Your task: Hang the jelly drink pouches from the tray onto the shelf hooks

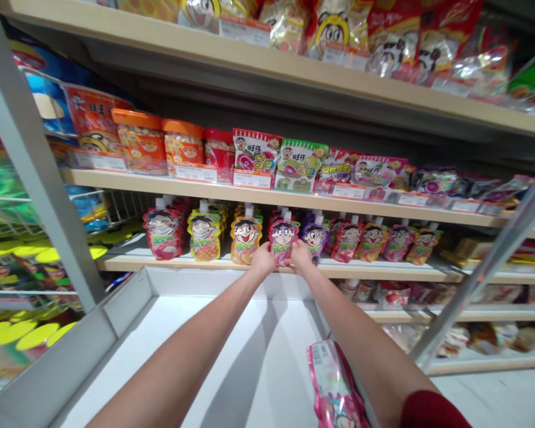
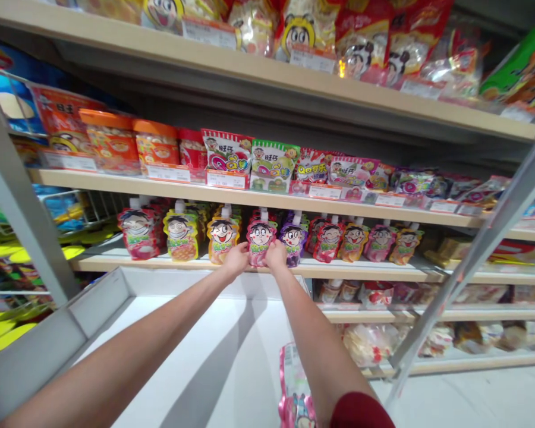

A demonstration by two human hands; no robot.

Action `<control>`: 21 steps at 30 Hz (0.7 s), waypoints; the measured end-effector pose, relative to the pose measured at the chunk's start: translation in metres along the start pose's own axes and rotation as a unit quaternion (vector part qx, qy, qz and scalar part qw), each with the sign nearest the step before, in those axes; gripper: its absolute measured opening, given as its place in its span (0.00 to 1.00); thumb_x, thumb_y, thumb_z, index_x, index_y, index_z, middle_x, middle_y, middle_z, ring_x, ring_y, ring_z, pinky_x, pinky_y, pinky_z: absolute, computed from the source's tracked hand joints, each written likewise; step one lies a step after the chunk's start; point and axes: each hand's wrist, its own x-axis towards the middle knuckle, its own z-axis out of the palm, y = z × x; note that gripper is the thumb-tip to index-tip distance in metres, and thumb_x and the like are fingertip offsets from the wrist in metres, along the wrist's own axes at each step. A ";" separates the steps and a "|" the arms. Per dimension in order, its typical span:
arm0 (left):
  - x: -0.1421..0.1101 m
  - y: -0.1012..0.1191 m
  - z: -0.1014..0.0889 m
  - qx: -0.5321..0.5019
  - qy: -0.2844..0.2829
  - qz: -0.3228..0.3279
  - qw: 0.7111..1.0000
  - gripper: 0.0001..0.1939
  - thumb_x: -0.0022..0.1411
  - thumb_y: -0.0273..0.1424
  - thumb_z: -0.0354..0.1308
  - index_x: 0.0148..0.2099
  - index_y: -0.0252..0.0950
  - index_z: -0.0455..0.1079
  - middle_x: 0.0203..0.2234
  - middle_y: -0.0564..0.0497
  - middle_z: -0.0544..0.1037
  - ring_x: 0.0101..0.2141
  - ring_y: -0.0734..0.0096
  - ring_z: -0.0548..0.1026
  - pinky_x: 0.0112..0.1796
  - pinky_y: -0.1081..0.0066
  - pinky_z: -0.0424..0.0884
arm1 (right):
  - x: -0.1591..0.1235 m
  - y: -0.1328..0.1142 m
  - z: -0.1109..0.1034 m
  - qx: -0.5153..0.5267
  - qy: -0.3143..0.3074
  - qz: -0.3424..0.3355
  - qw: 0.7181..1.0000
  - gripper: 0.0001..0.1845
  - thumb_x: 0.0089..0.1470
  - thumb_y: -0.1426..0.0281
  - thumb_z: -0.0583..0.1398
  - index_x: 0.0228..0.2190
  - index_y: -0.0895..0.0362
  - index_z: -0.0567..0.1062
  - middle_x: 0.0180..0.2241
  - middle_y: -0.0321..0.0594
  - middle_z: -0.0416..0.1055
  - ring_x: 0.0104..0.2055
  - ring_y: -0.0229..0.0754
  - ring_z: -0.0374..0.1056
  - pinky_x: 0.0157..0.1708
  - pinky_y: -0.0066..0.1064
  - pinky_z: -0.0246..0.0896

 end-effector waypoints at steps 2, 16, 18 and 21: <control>-0.011 0.002 -0.002 -0.027 -0.011 0.002 1.000 0.20 0.50 0.22 0.48 0.48 0.31 0.61 0.40 0.44 0.71 0.40 0.70 0.68 0.42 0.72 0.61 | -0.004 -0.002 -0.005 -0.032 -0.005 -0.018 0.999 0.12 0.46 0.74 0.47 0.31 0.60 0.68 0.24 0.41 0.68 0.24 0.39 0.65 0.25 0.31 0.63; -0.149 -0.009 0.010 -0.079 -0.179 -0.073 0.978 0.24 0.49 0.24 0.47 0.51 0.31 0.58 0.45 0.42 0.66 0.37 0.69 0.68 0.35 0.73 0.64 | -0.129 0.043 -0.090 -0.360 -0.236 -0.233 0.872 0.20 0.43 0.77 0.49 0.41 0.64 0.67 0.43 0.49 0.65 0.46 0.43 0.60 0.47 0.33 0.51; -0.165 -0.017 0.015 -0.073 -0.217 -0.082 0.970 0.24 0.49 0.24 0.46 0.51 0.30 0.58 0.44 0.42 0.66 0.33 0.71 0.69 0.30 0.75 0.64 | -0.149 0.048 -0.110 -0.405 -0.271 -0.234 0.841 0.21 0.42 0.79 0.48 0.40 0.63 0.67 0.42 0.49 0.66 0.44 0.42 0.61 0.45 0.32 0.52; -0.180 -0.032 0.025 -0.055 -0.271 -0.073 0.958 0.23 0.47 0.24 0.48 0.48 0.29 0.61 0.38 0.44 0.70 0.28 0.75 0.68 0.27 0.78 0.62 | -0.169 0.053 -0.130 -0.444 -0.328 -0.256 0.794 0.22 0.40 0.83 0.47 0.38 0.62 0.68 0.40 0.48 0.66 0.42 0.40 0.62 0.42 0.29 0.54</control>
